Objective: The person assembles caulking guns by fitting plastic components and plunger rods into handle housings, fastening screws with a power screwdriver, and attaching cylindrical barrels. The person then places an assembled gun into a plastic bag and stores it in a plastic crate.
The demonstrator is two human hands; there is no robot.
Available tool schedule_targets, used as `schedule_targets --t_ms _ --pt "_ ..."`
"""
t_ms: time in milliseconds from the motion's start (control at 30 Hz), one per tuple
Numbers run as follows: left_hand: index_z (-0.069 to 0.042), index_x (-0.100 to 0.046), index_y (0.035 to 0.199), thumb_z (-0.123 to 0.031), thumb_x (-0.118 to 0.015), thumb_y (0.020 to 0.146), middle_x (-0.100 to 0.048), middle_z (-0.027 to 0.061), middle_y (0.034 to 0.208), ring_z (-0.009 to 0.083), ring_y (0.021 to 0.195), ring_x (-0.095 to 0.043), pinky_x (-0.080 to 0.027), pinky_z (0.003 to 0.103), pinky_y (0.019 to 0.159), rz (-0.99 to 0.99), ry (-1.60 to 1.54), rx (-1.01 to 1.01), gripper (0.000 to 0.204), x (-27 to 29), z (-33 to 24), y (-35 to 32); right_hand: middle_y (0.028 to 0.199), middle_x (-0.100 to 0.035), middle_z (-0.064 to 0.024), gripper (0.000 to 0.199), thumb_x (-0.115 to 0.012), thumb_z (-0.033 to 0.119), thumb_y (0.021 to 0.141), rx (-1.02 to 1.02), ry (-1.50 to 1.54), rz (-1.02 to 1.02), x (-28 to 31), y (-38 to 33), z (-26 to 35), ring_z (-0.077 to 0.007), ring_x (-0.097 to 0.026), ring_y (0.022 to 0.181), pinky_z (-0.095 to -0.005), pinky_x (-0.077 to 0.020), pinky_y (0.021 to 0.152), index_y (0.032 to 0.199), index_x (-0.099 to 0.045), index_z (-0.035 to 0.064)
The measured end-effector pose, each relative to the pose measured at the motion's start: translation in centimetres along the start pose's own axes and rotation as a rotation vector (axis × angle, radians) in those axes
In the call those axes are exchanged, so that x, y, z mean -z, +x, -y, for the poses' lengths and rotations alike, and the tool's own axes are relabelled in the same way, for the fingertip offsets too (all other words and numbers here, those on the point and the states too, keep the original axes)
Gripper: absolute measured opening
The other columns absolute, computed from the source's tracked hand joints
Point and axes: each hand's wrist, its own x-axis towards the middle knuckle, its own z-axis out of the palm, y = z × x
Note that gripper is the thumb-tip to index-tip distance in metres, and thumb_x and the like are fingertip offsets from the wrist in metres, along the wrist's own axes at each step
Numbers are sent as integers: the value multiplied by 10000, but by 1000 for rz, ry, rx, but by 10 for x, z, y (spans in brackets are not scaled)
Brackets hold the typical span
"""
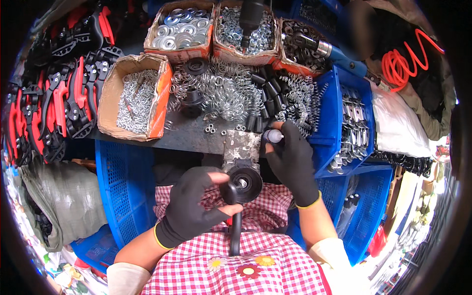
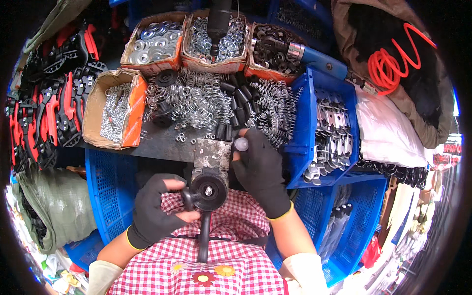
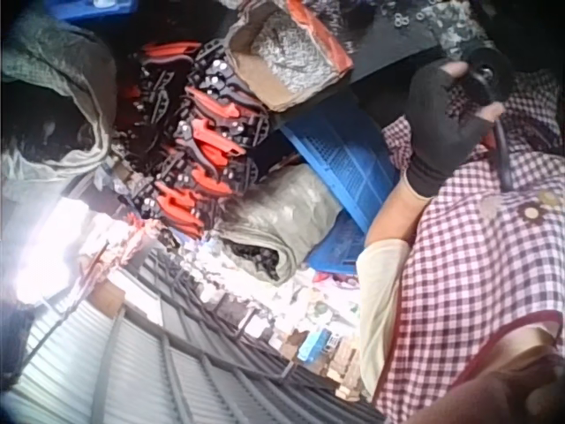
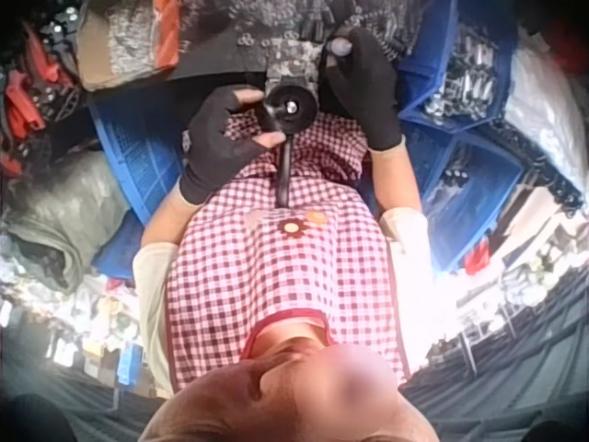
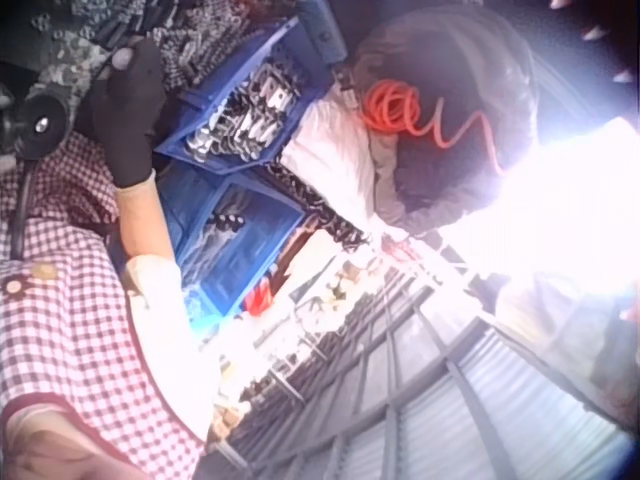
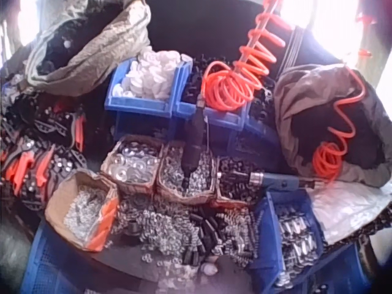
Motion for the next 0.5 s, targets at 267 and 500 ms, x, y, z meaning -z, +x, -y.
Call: schedule_targets --t_ms 267,500 --pt "-130 -676 1129 -308 -798 671 -598 55 1124 262 1041 -529 -445 446 930 193 494 -466 506 -18 11 17 1163 -603 -203 502 -699 134 722 273 -609 -165 112 141 -45 -424 -608 1029 -467 -505 851 1197 -542 100" --pt "-189 -739 1077 -176 -731 685 -575 61 1153 299 1116 -458 -383 469 984 105 389 -285 393 -25 20 8 975 -672 -228 362 -632 218 810 28 -767 447 113 220 -68 -397 -649 927 -478 -510 793 1151 -618 98"
